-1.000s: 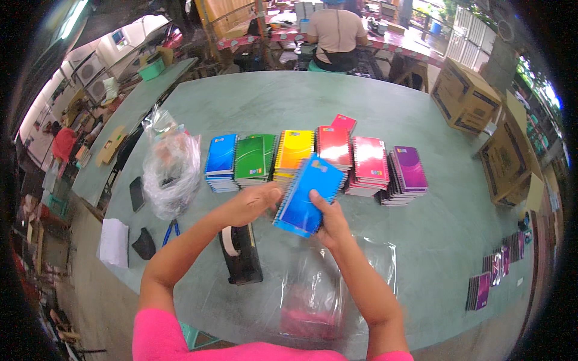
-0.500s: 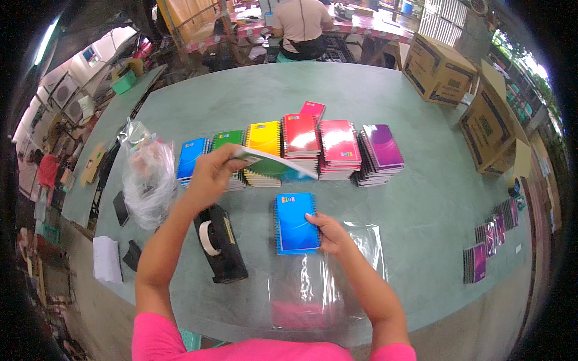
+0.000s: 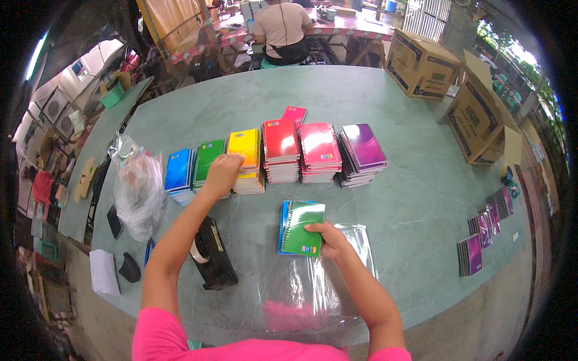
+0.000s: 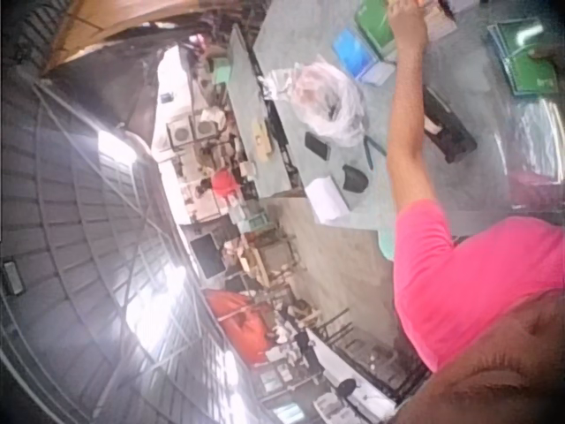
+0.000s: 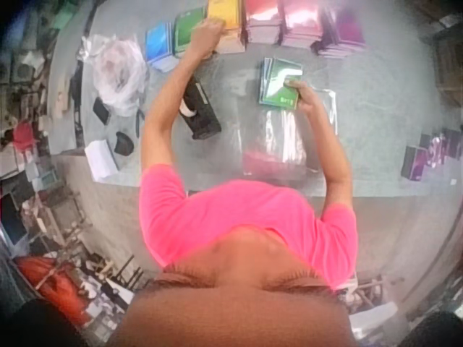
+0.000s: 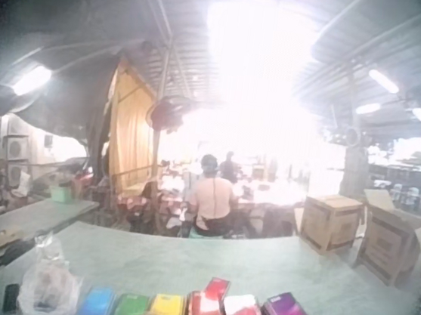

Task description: The person picks up several small spiral notebooks of different colors and places them inside a clear plastic bag. They then seal the bag with tape and place it into a larger cardboard box.

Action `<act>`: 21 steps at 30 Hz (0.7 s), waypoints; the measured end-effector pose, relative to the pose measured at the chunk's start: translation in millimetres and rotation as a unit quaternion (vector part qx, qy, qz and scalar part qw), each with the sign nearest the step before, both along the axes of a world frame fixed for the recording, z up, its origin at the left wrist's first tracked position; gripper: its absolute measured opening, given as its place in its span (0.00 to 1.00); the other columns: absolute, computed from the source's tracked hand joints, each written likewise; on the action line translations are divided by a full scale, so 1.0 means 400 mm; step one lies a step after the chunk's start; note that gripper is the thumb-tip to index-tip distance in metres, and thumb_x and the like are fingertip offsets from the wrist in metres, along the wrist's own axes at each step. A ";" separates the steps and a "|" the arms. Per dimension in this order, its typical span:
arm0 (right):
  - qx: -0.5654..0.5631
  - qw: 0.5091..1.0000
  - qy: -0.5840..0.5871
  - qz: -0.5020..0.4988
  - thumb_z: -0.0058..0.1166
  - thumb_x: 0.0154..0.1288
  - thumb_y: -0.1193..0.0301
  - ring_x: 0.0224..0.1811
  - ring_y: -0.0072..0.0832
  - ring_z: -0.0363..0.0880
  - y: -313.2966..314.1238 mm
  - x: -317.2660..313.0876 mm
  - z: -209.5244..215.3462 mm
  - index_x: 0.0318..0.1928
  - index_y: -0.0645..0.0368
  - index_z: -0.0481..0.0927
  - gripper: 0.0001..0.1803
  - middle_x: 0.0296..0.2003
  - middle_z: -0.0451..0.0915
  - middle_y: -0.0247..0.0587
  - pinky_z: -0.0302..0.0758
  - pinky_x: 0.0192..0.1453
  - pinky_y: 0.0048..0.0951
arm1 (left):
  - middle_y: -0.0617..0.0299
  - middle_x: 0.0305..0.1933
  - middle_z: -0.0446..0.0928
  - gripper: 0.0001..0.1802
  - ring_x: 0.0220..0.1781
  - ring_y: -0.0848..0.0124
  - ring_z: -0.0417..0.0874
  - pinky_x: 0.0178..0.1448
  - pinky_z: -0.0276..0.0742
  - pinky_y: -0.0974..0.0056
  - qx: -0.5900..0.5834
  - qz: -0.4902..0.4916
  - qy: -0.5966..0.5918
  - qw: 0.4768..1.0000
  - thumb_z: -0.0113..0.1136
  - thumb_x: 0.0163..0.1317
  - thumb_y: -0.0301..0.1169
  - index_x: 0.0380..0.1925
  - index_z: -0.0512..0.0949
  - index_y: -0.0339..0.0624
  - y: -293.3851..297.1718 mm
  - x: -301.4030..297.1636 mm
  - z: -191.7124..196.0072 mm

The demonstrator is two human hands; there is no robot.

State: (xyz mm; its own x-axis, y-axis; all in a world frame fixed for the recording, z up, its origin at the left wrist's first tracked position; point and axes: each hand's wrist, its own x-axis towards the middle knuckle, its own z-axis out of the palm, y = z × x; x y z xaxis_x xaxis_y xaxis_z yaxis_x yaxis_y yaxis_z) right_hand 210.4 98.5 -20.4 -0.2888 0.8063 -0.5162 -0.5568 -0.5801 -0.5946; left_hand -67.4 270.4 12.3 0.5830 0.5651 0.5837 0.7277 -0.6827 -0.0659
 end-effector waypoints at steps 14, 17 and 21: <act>-0.051 0.995 0.080 0.009 0.51 0.63 0.67 0.45 0.34 0.78 -0.020 0.044 -0.015 0.50 0.66 0.69 0.19 0.45 0.77 0.48 0.77 0.51 0.36 | 0.55 0.31 0.74 0.16 0.31 0.59 0.74 0.36 0.70 0.56 0.104 -0.016 -0.073 0.992 0.54 0.45 0.24 0.38 0.74 0.37 -0.204 0.118 0.266; -0.039 0.996 0.082 0.012 0.52 0.63 0.67 0.45 0.34 0.78 -0.012 0.043 -0.019 0.51 0.66 0.69 0.19 0.45 0.77 0.47 0.77 0.51 0.36 | 0.56 0.30 0.74 0.14 0.32 0.58 0.75 0.36 0.70 0.56 -0.043 0.038 0.065 0.996 0.53 0.45 0.23 0.36 0.75 0.41 -0.084 0.039 0.125; -0.014 1.000 0.014 0.010 0.52 0.62 0.64 0.46 0.34 0.78 -0.012 0.062 -0.017 0.52 0.65 0.69 0.22 0.47 0.76 0.47 0.77 0.51 0.37 | 0.56 0.27 0.74 0.10 0.32 0.58 0.75 0.35 0.70 0.57 -0.039 0.015 -0.006 0.999 0.53 0.46 0.23 0.32 0.75 0.40 -0.119 0.074 0.106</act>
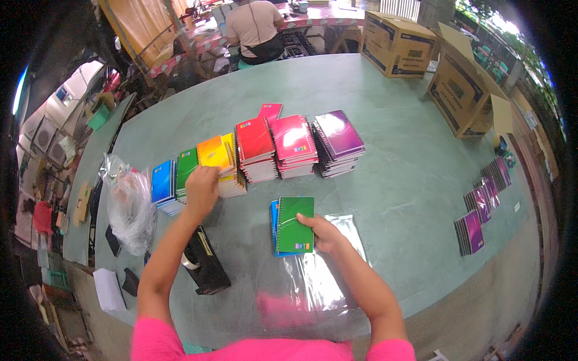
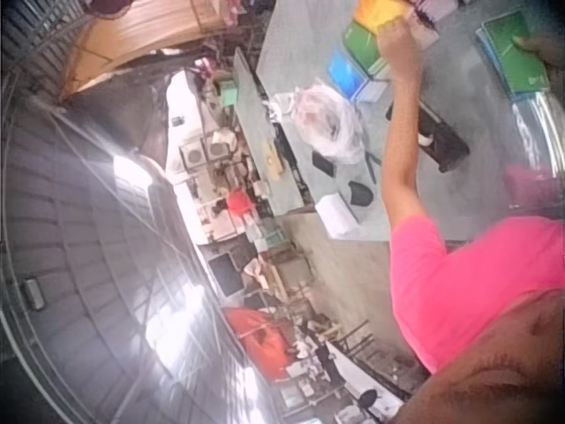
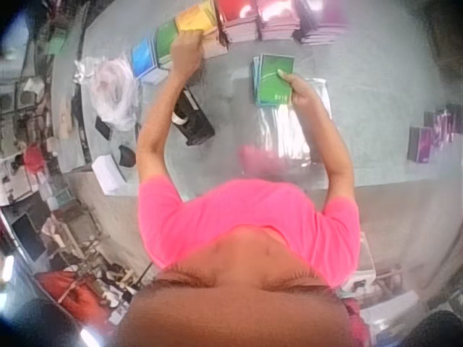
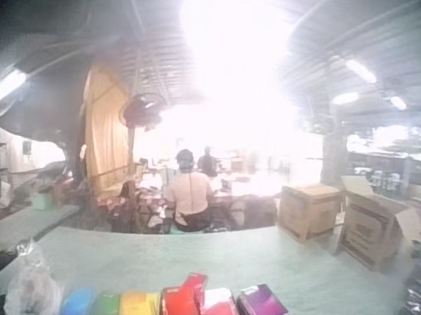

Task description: The person picks up several small spiral notebooks of different colors and places them inside a clear plastic bag. They then seal the bag with tape and place it into a larger cardboard box.

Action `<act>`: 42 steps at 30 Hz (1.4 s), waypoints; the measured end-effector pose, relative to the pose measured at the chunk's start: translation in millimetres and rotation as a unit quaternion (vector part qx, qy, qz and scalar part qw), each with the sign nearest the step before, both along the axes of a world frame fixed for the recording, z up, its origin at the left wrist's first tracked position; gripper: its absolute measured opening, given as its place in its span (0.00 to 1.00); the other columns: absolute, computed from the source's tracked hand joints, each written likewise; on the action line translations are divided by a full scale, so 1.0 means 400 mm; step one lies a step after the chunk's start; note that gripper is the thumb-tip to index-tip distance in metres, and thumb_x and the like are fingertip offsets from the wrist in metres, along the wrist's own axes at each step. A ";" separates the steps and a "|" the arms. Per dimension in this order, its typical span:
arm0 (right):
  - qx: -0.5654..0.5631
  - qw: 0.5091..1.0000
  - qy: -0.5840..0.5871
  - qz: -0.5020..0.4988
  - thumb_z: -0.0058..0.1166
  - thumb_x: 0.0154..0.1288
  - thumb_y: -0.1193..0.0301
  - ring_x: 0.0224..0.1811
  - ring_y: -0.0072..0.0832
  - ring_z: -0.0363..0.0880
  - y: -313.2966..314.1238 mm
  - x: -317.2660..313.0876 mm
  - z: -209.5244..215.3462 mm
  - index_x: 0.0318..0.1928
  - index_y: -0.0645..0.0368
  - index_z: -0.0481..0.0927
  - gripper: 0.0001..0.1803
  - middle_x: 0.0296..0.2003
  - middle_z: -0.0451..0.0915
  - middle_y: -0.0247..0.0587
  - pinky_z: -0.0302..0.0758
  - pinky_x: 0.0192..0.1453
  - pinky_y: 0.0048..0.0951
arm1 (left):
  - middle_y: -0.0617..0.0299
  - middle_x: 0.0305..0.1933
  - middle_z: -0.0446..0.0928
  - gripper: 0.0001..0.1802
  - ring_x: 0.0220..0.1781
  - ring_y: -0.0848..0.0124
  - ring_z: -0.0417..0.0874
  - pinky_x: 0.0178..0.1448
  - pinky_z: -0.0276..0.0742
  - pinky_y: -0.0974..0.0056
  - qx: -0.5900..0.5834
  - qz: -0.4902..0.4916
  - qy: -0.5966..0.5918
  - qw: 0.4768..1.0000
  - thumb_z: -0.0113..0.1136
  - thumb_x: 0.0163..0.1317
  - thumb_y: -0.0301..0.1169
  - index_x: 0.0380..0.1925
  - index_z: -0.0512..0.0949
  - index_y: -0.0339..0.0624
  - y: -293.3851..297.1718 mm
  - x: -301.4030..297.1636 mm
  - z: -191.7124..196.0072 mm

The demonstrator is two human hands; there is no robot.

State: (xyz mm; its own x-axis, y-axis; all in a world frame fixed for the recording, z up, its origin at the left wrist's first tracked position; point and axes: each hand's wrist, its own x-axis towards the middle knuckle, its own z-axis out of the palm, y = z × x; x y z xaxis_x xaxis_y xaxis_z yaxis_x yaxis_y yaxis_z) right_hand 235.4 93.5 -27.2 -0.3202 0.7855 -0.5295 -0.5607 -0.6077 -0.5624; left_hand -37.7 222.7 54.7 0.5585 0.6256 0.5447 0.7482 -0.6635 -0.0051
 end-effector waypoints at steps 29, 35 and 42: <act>0.059 0.986 0.152 0.013 0.56 0.58 0.69 0.48 0.34 0.78 -0.074 0.098 -0.034 0.55 0.63 0.65 0.26 0.49 0.75 0.47 0.76 0.53 0.37 | 0.53 0.47 0.76 0.12 0.57 0.56 0.69 0.60 0.64 0.56 -0.248 -0.363 -0.021 0.898 0.54 0.48 0.20 0.36 0.77 0.41 -0.023 0.341 -0.044; 0.036 0.997 0.068 -0.021 0.57 0.53 0.74 0.46 0.36 0.79 -0.090 0.118 0.005 0.54 0.65 0.66 0.27 0.46 0.76 0.48 0.76 0.51 0.36 | 0.53 0.46 0.77 0.13 0.54 0.58 0.74 0.56 0.67 0.58 -0.059 -0.078 0.026 0.995 0.56 0.54 0.30 0.40 0.76 0.39 0.111 0.382 -0.066; -0.021 0.966 0.232 -0.115 0.50 0.59 0.65 0.51 0.38 0.76 -0.127 0.180 0.017 0.57 0.65 0.64 0.28 0.52 0.72 0.50 0.73 0.56 0.39 | 0.53 0.41 0.78 0.10 0.51 0.60 0.76 0.54 0.70 0.58 -0.459 -0.285 -0.294 0.789 0.51 0.51 0.23 0.34 0.77 0.37 -0.046 0.410 0.149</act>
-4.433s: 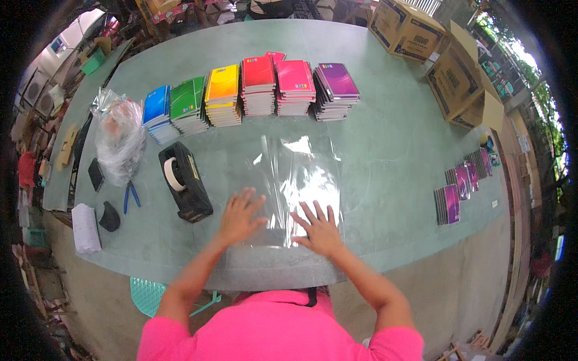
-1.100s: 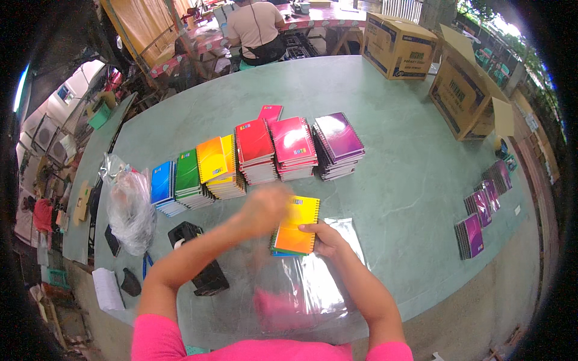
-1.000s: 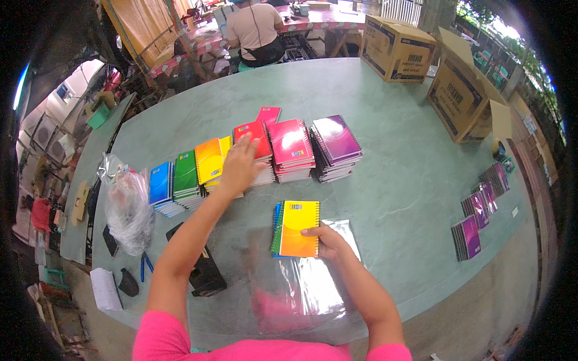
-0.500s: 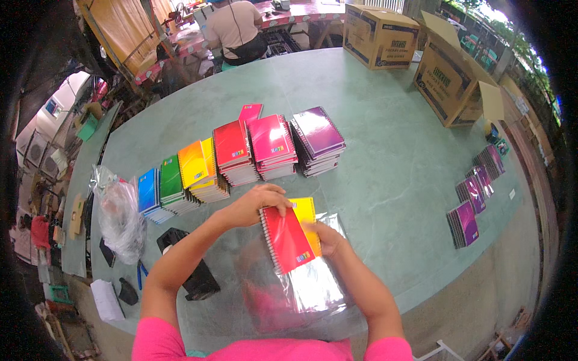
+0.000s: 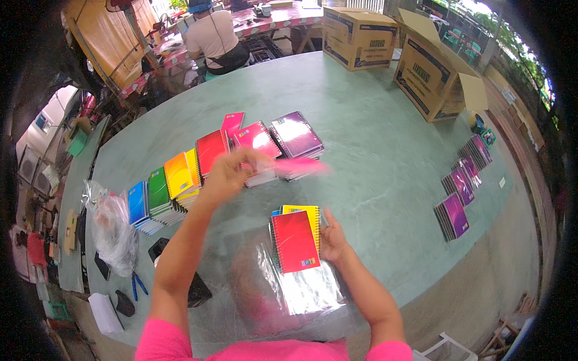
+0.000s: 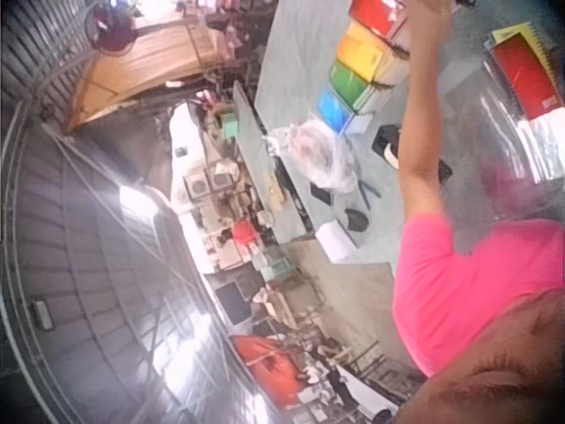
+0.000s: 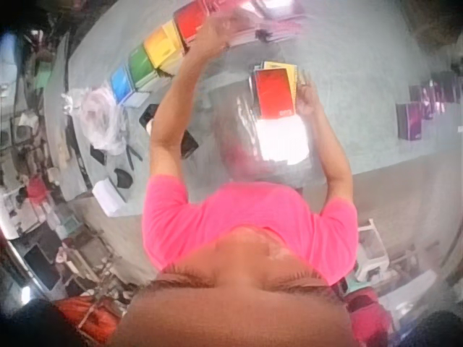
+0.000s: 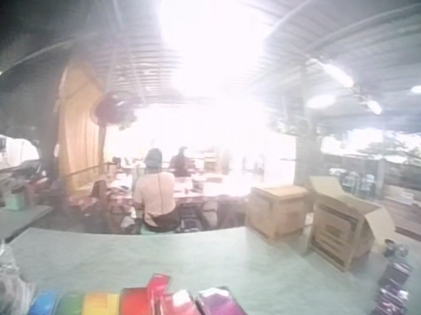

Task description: The person picks up several small spiral notebooks of different colors and places them inside a clear plastic bag. They then seal the bag with tape and place it into a larger cardboard box.

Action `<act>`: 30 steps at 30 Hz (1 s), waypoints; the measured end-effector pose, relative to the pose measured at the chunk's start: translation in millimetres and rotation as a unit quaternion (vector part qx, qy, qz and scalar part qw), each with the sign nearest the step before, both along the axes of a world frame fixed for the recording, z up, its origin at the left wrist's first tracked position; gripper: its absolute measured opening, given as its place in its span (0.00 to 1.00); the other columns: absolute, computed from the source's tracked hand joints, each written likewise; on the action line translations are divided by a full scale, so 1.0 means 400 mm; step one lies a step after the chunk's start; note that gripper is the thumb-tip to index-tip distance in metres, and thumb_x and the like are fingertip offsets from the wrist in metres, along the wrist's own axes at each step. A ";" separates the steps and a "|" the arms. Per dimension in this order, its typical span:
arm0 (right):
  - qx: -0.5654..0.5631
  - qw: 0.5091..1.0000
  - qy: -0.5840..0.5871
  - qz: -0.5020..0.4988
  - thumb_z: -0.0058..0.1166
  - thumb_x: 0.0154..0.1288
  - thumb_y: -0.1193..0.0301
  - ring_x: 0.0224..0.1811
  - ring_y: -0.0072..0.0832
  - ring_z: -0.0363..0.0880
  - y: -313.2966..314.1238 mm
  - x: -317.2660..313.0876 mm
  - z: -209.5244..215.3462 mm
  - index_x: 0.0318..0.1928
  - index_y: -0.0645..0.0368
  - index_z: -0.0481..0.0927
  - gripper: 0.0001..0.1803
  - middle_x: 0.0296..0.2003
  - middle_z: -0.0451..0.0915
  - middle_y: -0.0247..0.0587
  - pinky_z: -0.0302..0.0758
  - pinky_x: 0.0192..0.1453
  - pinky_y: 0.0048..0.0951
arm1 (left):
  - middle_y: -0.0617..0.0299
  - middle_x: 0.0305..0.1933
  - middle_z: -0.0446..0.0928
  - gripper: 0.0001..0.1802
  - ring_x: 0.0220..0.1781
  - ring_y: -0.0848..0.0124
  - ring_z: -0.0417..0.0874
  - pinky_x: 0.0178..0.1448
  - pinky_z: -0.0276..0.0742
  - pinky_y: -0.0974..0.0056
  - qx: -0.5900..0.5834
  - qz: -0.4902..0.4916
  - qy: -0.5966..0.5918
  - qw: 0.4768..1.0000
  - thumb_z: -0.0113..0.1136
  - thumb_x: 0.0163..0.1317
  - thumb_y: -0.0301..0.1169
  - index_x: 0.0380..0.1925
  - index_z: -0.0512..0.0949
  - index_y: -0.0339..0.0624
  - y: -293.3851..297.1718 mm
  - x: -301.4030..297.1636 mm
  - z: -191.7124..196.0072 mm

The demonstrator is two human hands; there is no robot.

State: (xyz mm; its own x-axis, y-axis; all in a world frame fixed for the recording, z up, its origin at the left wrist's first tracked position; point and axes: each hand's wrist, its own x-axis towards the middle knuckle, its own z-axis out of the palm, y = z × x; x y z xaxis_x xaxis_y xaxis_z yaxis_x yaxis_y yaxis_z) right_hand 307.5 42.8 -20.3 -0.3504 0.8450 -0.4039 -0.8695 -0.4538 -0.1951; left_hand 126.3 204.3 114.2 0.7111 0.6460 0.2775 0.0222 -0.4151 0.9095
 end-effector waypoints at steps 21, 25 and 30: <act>-0.013 0.996 -0.012 -0.088 0.45 0.64 0.58 0.49 0.39 0.77 -0.085 0.116 -0.070 0.54 0.66 0.68 0.26 0.48 0.76 0.51 0.73 0.56 0.41 | 0.54 0.32 0.73 0.18 0.39 0.56 0.77 0.42 0.73 0.59 0.229 -0.053 -0.015 0.972 0.52 0.49 0.18 0.44 0.73 0.37 -0.042 0.191 -0.031; 0.069 0.996 0.000 -0.052 0.48 0.63 0.55 0.50 0.39 0.76 -0.062 0.080 -0.043 0.55 0.65 0.66 0.29 0.50 0.74 0.50 0.72 0.56 0.42 | 0.54 0.34 0.69 0.13 0.42 0.58 0.73 0.44 0.70 0.59 0.397 -0.206 0.108 0.888 0.49 0.47 0.18 0.35 0.72 0.36 -0.158 0.106 -0.108; 0.051 0.994 -0.049 0.088 0.57 0.58 0.65 0.50 0.36 0.76 -0.055 0.037 -0.076 0.56 0.65 0.65 0.29 0.49 0.75 0.49 0.73 0.56 0.39 | 0.56 0.32 0.68 0.10 0.38 0.63 0.73 0.41 0.69 0.62 0.373 -0.081 0.071 0.922 0.52 0.40 0.17 0.26 0.70 0.38 -0.082 0.046 -0.153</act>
